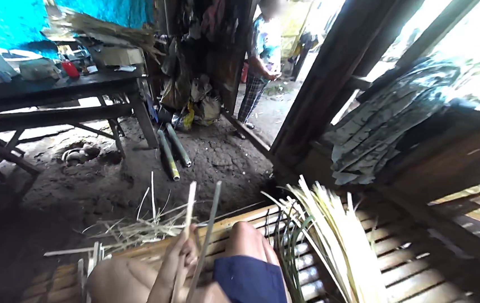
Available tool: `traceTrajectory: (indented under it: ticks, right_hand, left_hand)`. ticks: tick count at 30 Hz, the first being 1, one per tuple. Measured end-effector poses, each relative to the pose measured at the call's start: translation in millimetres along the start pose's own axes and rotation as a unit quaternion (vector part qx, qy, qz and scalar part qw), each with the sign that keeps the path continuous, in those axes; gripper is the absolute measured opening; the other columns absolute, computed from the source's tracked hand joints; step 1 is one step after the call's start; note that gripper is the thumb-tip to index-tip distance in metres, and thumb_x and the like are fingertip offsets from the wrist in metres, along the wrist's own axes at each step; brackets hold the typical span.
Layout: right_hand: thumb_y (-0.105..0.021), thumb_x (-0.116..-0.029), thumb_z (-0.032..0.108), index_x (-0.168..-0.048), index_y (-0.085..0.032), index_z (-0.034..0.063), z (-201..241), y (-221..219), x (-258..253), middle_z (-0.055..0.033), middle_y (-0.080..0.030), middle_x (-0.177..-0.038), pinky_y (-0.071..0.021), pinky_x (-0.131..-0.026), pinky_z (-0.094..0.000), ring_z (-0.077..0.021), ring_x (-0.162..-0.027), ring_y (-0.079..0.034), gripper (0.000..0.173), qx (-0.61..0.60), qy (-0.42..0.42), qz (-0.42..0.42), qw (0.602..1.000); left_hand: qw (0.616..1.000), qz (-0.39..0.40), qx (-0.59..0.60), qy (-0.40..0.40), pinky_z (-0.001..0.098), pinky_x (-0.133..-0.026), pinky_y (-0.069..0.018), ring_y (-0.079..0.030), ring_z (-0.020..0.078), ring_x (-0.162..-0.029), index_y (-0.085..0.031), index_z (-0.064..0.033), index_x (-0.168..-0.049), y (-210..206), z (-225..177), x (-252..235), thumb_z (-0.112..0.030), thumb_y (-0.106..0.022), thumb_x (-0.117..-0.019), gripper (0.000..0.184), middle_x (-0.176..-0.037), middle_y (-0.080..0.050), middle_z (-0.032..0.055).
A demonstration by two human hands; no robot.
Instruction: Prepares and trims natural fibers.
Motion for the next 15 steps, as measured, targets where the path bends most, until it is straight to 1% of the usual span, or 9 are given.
traceTrajectory:
  ticks: [2,3,5,8,10,11,12,13,15]
  right_hand:
    - [-0.078,-0.0842,0.036,-0.082,-0.076,0.0066,-19,40,-22,-0.0046,-0.073,-0.072,-0.0590,-0.060,-0.0386,-0.0136,-0.065,-0.070,0.030,-0.008,-0.041,-0.066,0.997]
    - [-0.075,-0.0868,0.035,-0.089,-0.078,0.0060,-28,66,-33,-0.0041,-0.075,-0.078,-0.0600,-0.065,-0.0370,-0.0115,-0.071,-0.071,0.029,-0.005,-0.067,-0.086,0.994]
    - [-0.071,-0.0909,0.037,-0.088,-0.075,0.0033,-44,103,-46,-0.0019,-0.070,-0.074,-0.0556,-0.065,-0.0309,-0.0064,-0.068,-0.066,0.034,0.014,-0.118,-0.085,0.989]
    - [-0.065,-0.0930,0.052,-0.077,-0.066,0.0112,-56,114,-40,0.0078,-0.057,-0.061,-0.0467,-0.052,-0.0231,0.0014,-0.052,-0.053,0.044,0.038,-0.122,-0.046,0.991]
    - [-0.063,-0.0925,0.058,-0.075,-0.066,0.0120,-50,118,-33,0.0080,-0.056,-0.060,-0.0446,-0.058,-0.0276,0.0000,-0.054,-0.051,0.049,0.049,-0.118,-0.047,0.991]
    - [-0.063,-0.0933,0.056,-0.076,-0.067,0.0102,-49,120,-29,0.0072,-0.056,-0.062,-0.0448,-0.063,-0.0286,-0.0007,-0.057,-0.051,0.049,0.036,-0.116,-0.048,0.991]
    - [-0.064,-0.0938,0.054,-0.078,-0.066,0.0106,-48,121,-26,0.0090,-0.057,-0.065,-0.0449,-0.063,-0.0239,0.0021,-0.060,-0.051,0.046,0.014,-0.111,-0.054,0.992]
    - [-0.065,-0.0942,0.051,-0.083,-0.067,0.0139,-47,122,-23,0.0137,-0.058,-0.070,-0.0470,-0.061,-0.0165,0.0072,-0.061,-0.053,0.039,-0.018,-0.109,-0.056,0.992]
    - [-0.067,-0.0946,0.046,-0.093,-0.067,0.0186,-45,126,-16,0.0196,-0.060,-0.075,-0.0485,-0.056,-0.0112,0.0116,-0.062,-0.055,0.028,-0.074,-0.113,-0.054,0.989]
  left_hand:
    - [0.994,0.035,-0.102,-0.013,0.0111,-0.055,-0.0477,-0.053,-0.0052,-0.056,-0.057,-0.0008,-0.131,-22,-8,13,-0.011,-0.033,-0.1053,0.036,-0.068,-0.058,-0.0122]
    - [0.988,0.038,-0.147,-0.020,0.0129,-0.064,-0.0516,-0.059,-0.0048,-0.066,-0.059,-0.0013,-0.127,-30,-12,19,-0.009,-0.037,-0.1040,0.033,-0.078,-0.064,-0.0108]
    - [0.978,0.011,-0.207,-0.034,0.0165,-0.070,-0.0530,-0.061,-0.0020,-0.073,-0.064,-0.0009,-0.118,-41,-12,25,-0.007,-0.042,-0.1047,0.027,-0.085,-0.066,-0.0060]
    - [0.985,-0.037,-0.154,-0.063,0.0152,-0.059,-0.0471,-0.052,-0.0005,-0.061,-0.066,-0.0087,-0.120,-36,1,34,-0.015,-0.042,-0.1081,0.028,-0.075,-0.057,-0.0069]
    - [0.988,-0.082,-0.102,-0.078,0.0152,-0.054,-0.0448,-0.048,-0.0002,-0.055,-0.060,-0.0093,-0.128,-26,-1,39,-0.019,-0.037,-0.1105,0.031,-0.068,-0.051,-0.0083]
    - [0.986,-0.113,-0.065,-0.102,0.0163,-0.053,-0.0440,-0.047,0.0003,-0.053,-0.059,-0.0054,-0.130,-16,-5,37,-0.016,-0.035,-0.1102,0.032,-0.065,-0.049,-0.0089]
    - [0.981,-0.143,-0.036,-0.124,0.0170,-0.053,-0.0431,-0.045,0.0005,-0.052,-0.057,-0.0036,-0.129,-5,-9,35,-0.015,-0.034,-0.1102,0.032,-0.063,-0.047,-0.0096]
    - [0.975,-0.174,-0.013,-0.140,0.0173,-0.053,-0.0436,-0.044,0.0009,-0.051,-0.057,-0.0040,-0.128,8,-13,35,-0.016,-0.035,-0.1105,0.031,-0.062,-0.046,-0.0099]
    - [0.955,-0.245,0.017,-0.164,0.0168,-0.051,-0.0443,-0.045,0.0014,-0.049,-0.057,-0.0063,-0.125,34,-22,38,-0.020,-0.035,-0.1114,0.029,-0.062,-0.046,-0.0094]
Point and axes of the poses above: each hand's wrist, its own x-axis away from the middle knuckle, its own y-axis out of the back of the hand, z = x × y, the point moved 6 cm from there along -x, towards the middle knuckle
